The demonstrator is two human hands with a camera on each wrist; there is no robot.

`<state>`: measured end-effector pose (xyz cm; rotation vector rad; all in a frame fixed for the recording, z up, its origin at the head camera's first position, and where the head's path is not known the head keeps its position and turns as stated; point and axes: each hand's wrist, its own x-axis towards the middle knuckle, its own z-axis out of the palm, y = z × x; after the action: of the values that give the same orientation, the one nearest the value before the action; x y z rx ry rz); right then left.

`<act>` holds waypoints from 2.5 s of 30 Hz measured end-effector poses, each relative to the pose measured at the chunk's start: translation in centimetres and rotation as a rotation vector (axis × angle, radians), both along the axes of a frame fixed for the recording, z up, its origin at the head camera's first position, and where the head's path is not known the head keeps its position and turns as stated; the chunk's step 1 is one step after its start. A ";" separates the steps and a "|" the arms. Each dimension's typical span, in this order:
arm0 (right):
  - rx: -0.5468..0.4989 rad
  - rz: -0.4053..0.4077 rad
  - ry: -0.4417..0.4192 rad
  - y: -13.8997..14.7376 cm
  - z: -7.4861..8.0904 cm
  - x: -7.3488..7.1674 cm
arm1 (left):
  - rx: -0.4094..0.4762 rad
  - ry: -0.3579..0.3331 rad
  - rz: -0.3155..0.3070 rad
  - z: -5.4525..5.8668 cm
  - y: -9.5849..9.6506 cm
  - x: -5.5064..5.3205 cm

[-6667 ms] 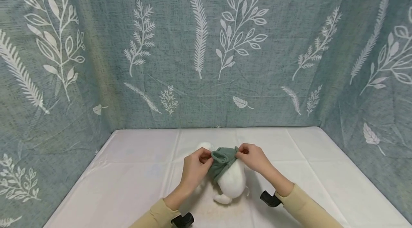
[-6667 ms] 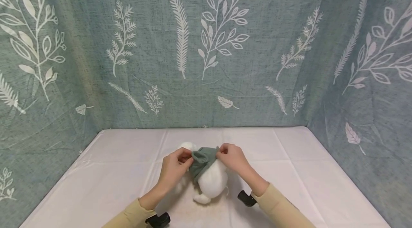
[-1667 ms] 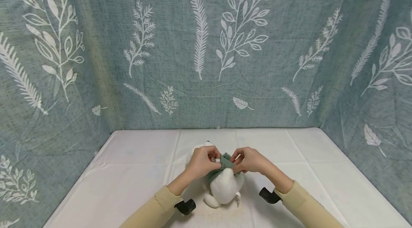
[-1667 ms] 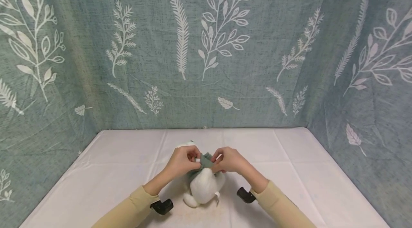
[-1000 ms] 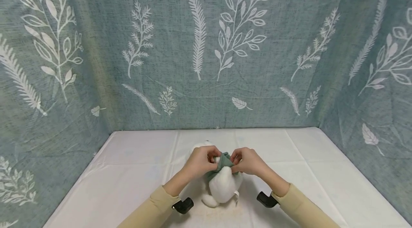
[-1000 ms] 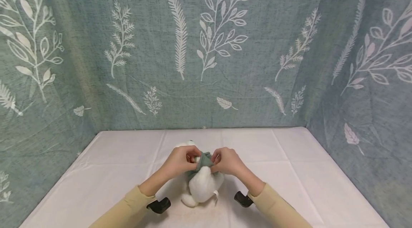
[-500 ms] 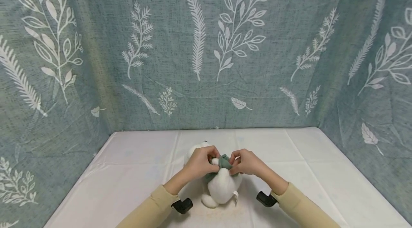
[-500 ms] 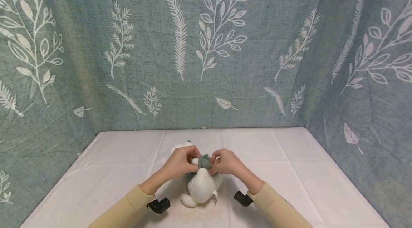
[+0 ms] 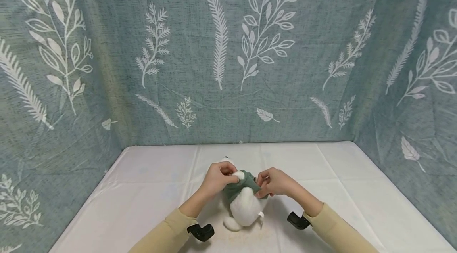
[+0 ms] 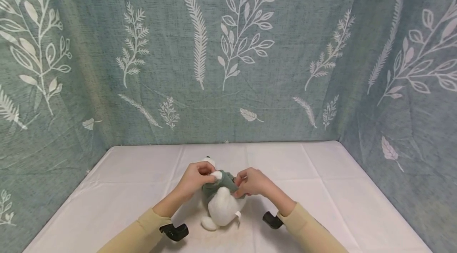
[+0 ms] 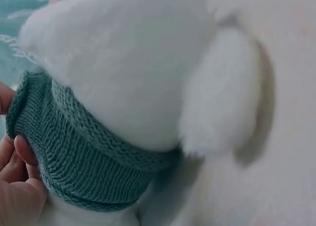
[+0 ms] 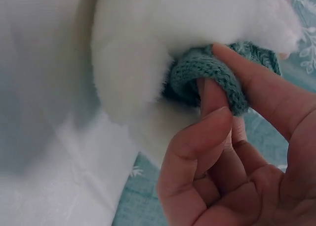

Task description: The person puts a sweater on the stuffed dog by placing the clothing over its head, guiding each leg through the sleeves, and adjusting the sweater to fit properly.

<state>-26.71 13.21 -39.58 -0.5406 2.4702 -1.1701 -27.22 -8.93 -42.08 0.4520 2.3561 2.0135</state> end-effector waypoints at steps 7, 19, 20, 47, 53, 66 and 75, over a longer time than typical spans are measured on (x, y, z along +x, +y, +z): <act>0.062 0.064 0.143 -0.3 0.1 0.0 | -0.287 0.139 -0.085 1.1 -0.3 0.4; 0.017 0.100 0.282 -1.0 -0.3 -0.5 | -0.837 0.520 -0.064 4.0 0.6 1.5; 0.014 0.097 0.278 -1.0 -0.3 -0.5 | -0.822 0.512 -0.062 3.9 0.7 1.5; 0.023 0.107 0.147 -0.6 -0.3 -0.6 | -0.100 0.092 -0.097 1.3 -0.9 0.6; 0.017 0.106 0.131 -0.5 -0.3 -0.5 | -0.010 0.047 -0.104 -0.2 -1.1 -0.2; 0.011 0.080 0.089 -0.1 -0.8 -0.3 | 0.132 -0.021 -0.138 -0.7 -1.6 -0.5; -0.099 0.069 -0.045 1.2 -0.9 -0.6 | -0.008 0.075 -0.139 0.0 -1.4 0.0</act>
<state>-27.31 14.36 -40.48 -0.6148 2.3461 -1.2687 -27.26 -10.34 -42.07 0.6818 2.3009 1.9586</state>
